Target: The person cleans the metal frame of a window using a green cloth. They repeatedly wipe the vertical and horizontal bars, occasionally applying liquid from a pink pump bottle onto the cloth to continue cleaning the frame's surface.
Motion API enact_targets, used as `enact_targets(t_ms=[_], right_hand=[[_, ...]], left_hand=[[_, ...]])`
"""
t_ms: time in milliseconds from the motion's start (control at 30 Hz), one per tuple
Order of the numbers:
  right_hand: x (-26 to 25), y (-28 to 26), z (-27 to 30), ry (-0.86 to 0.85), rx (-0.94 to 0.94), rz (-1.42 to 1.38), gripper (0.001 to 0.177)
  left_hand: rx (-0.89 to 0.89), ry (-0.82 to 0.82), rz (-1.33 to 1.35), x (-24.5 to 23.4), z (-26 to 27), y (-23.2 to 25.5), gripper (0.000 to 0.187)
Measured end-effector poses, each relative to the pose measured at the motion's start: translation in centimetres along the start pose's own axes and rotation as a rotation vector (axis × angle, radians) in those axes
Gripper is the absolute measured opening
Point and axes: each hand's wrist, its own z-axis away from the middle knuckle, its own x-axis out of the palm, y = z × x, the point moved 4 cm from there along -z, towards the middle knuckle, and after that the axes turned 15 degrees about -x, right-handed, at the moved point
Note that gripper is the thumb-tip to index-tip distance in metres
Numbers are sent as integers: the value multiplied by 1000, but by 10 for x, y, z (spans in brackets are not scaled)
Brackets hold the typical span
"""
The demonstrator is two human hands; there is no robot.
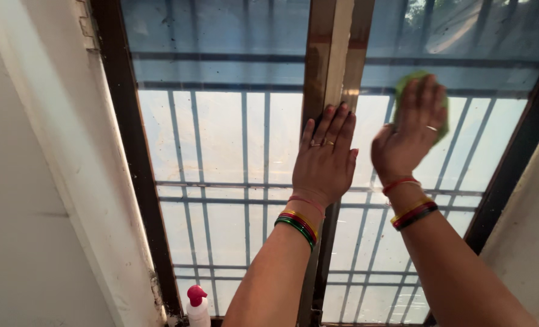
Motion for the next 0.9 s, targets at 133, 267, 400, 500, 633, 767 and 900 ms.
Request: enact_targets(t_ms=[133, 267, 400, 500, 633, 767, 900], right_hand=[[1, -24, 7, -168, -194, -48, 82], [-16, -34, 39, -247, -381, -152, 62], [-49, -14, 83, -409, -623, -186, 57], [-70, 26, 100, -513, -720, -155, 53], [-96, 87, 81, -413, -275, -81, 51], [-79, 83, 29, -89, -131, -236, 59], [-27, 22, -8, -200, -326, -196, 71]], left_hand=[[5, 6, 30, 3, -3, -2, 58], [12, 5, 35, -1, -3, 0, 56], [-59, -124, -69, -17, -10, 19, 52], [-120, -311, -280, -23, -23, 49, 52], [-15, -185, -295, -26, -45, 68, 64], [-144, -151, -198, -12, -62, 54, 76], [-113, -137, -279, 0, -61, 50, 78]])
